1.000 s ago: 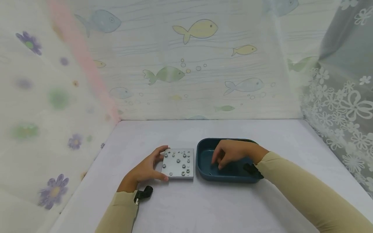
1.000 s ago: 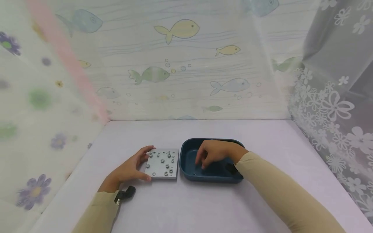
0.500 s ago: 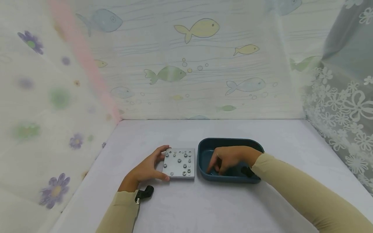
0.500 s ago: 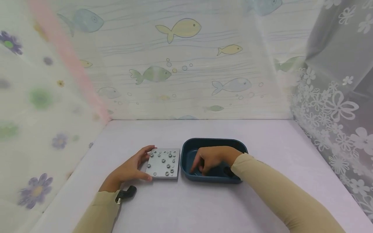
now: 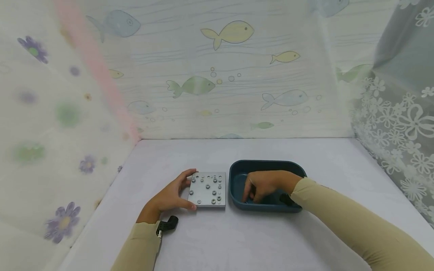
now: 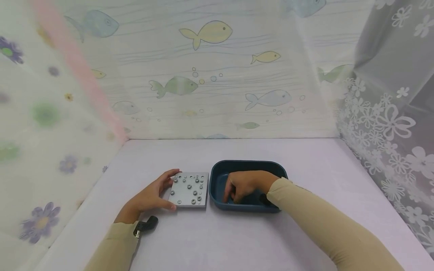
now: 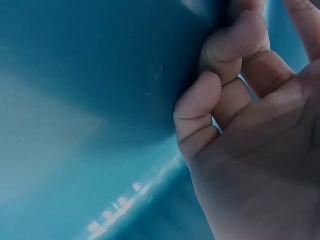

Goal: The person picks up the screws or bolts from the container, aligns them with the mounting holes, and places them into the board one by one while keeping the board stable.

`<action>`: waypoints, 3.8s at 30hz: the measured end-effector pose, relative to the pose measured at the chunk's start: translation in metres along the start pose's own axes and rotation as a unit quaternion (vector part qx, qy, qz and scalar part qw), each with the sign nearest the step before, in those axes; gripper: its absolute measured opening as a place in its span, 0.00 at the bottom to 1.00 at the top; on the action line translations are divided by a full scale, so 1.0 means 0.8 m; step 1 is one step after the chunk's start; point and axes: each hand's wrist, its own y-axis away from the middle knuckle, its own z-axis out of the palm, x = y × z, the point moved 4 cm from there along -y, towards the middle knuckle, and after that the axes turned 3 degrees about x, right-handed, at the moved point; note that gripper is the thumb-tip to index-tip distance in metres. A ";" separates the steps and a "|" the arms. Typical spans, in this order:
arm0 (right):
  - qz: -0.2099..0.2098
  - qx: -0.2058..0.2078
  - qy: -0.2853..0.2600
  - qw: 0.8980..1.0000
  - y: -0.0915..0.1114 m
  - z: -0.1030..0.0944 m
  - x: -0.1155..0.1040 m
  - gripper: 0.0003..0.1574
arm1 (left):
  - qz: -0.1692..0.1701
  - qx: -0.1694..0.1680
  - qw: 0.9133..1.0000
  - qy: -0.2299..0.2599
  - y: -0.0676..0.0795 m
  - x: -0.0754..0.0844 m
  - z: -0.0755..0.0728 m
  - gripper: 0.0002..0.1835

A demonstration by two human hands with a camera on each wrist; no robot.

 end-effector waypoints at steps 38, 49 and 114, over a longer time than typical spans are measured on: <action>-0.027 0.150 0.040 0.987 0.026 -0.067 -0.028 0.03 | 0.003 -0.003 1.000 -0.004 0.002 0.002 0.001 0.68; -0.091 0.211 0.015 0.973 0.009 -0.075 -0.049 0.05 | 0.004 0.002 1.000 -0.017 0.003 0.001 0.002 0.67; -0.012 0.300 0.050 0.952 -0.058 -0.050 -0.056 0.03 | -0.005 0.006 1.000 -0.017 0.001 0.000 0.002 0.67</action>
